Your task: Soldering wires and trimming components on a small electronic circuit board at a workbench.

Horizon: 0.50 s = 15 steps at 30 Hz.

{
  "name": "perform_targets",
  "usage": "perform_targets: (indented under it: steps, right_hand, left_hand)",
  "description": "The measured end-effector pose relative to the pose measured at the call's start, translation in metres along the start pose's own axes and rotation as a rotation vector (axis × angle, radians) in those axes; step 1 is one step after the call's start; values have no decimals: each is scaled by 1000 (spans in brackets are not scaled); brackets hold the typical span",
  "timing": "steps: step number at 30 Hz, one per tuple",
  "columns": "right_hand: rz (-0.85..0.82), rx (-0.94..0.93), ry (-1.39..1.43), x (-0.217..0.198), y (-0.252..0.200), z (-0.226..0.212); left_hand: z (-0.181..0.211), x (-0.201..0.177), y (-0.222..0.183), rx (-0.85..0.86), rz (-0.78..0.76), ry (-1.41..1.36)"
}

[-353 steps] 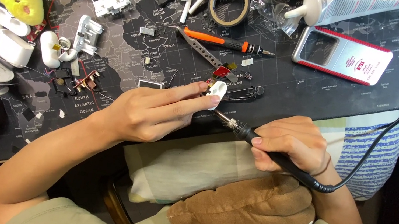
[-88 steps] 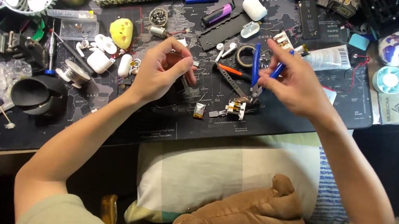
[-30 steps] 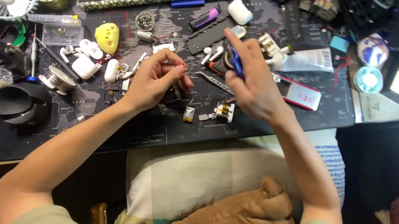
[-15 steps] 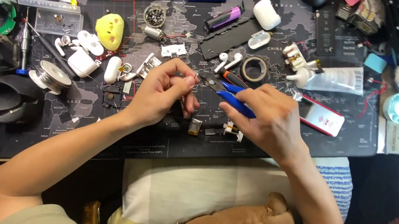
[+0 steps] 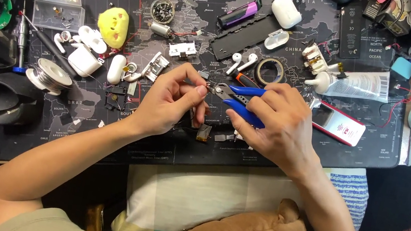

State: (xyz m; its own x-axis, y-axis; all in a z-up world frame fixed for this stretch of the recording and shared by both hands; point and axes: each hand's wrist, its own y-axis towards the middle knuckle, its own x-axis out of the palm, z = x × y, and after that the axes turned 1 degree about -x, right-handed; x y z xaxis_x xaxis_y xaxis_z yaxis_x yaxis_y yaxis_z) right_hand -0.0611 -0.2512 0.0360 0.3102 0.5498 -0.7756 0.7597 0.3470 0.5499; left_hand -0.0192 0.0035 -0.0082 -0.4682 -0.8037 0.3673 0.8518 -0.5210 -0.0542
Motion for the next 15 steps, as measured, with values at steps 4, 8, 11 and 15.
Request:
perform_targets:
  steps: [4,8,11,15]
  right_hand:
    - [-9,7,3,0,-2,0]
    - [-17,12,1,-1,-2,-2]
    - [-30,14,-3,-3,-1,-2]
    - [-31,9,-6,-2,-1,-3]
  left_hand:
    - [-7,-4,1,18,-24,29]
    - [0,-1,1,21,-26,42]
    - [1,0,0,28,-18,42]
    - [-1,-2,1,45,-19,73]
